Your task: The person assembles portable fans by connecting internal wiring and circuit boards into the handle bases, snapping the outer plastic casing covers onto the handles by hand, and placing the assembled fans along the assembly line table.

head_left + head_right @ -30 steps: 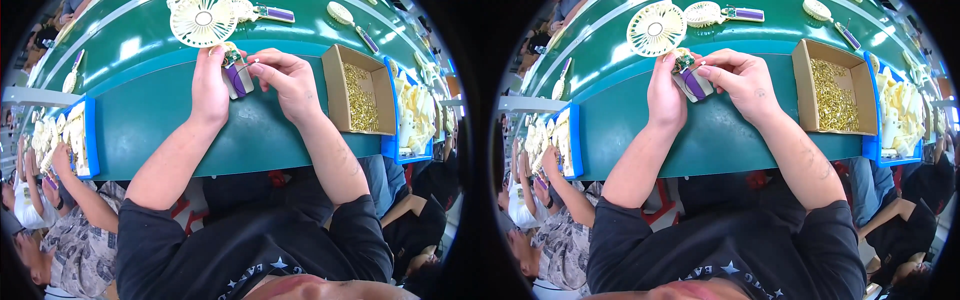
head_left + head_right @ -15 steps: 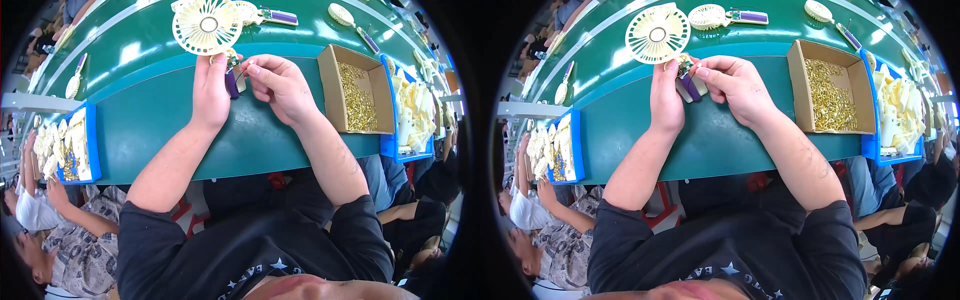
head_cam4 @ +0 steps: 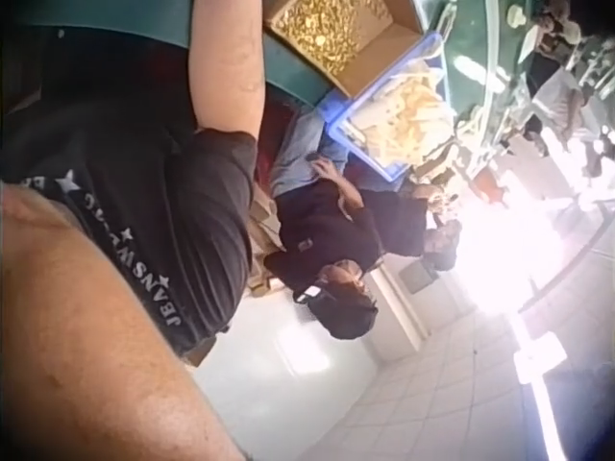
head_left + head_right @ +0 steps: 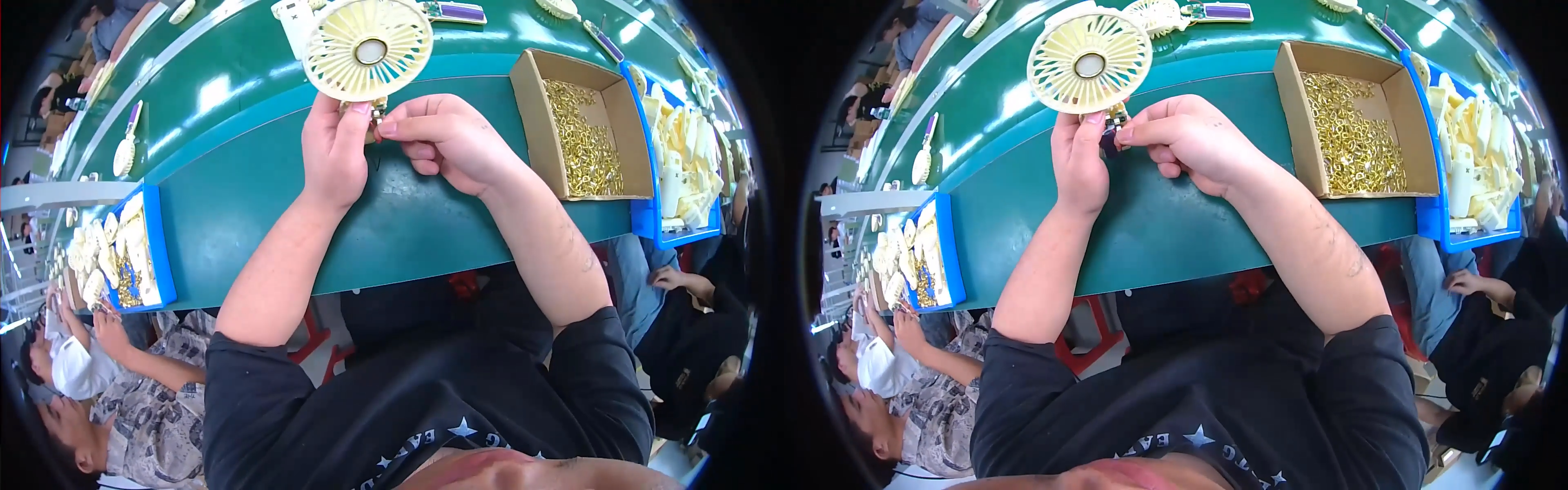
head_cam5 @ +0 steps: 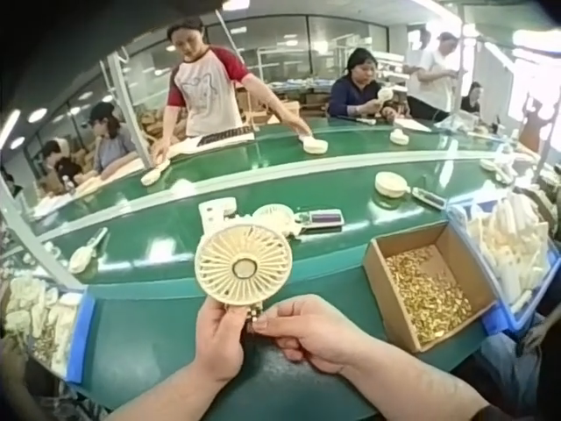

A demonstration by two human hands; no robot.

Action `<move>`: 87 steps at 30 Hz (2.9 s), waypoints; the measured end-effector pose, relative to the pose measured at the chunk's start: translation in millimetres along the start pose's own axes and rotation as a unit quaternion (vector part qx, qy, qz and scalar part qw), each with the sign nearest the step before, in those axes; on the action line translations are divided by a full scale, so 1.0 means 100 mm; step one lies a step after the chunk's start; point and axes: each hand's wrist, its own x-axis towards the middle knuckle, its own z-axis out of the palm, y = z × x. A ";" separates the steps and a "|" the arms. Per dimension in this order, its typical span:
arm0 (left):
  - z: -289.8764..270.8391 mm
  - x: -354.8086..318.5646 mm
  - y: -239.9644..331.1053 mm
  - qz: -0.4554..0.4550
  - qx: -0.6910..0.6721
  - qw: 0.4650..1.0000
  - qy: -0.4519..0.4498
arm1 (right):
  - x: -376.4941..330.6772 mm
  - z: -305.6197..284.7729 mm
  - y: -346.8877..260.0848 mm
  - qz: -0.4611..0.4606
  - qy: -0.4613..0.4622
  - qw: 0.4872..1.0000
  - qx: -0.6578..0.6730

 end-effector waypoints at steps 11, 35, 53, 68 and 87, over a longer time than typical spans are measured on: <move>0.06 0.03 -0.06 0.052 0.051 0.997 -0.021 | -0.01 -0.08 -0.01 -0.002 0.025 1.000 -0.019; 0.06 0.02 -0.03 0.032 0.122 0.991 -0.036 | -0.04 -0.12 -0.01 -0.037 0.028 0.998 -0.031; 0.08 0.01 -0.09 0.050 0.121 0.990 -0.047 | -0.03 -0.18 0.00 -0.021 0.024 0.999 -0.011; 0.01 0.03 0.09 -0.037 -0.014 0.998 -0.049 | -0.03 -0.03 -0.05 -0.124 0.083 0.974 -0.170; -0.04 0.00 0.15 0.014 0.019 0.997 -0.067 | -0.01 0.03 0.06 -0.297 0.097 0.896 -0.316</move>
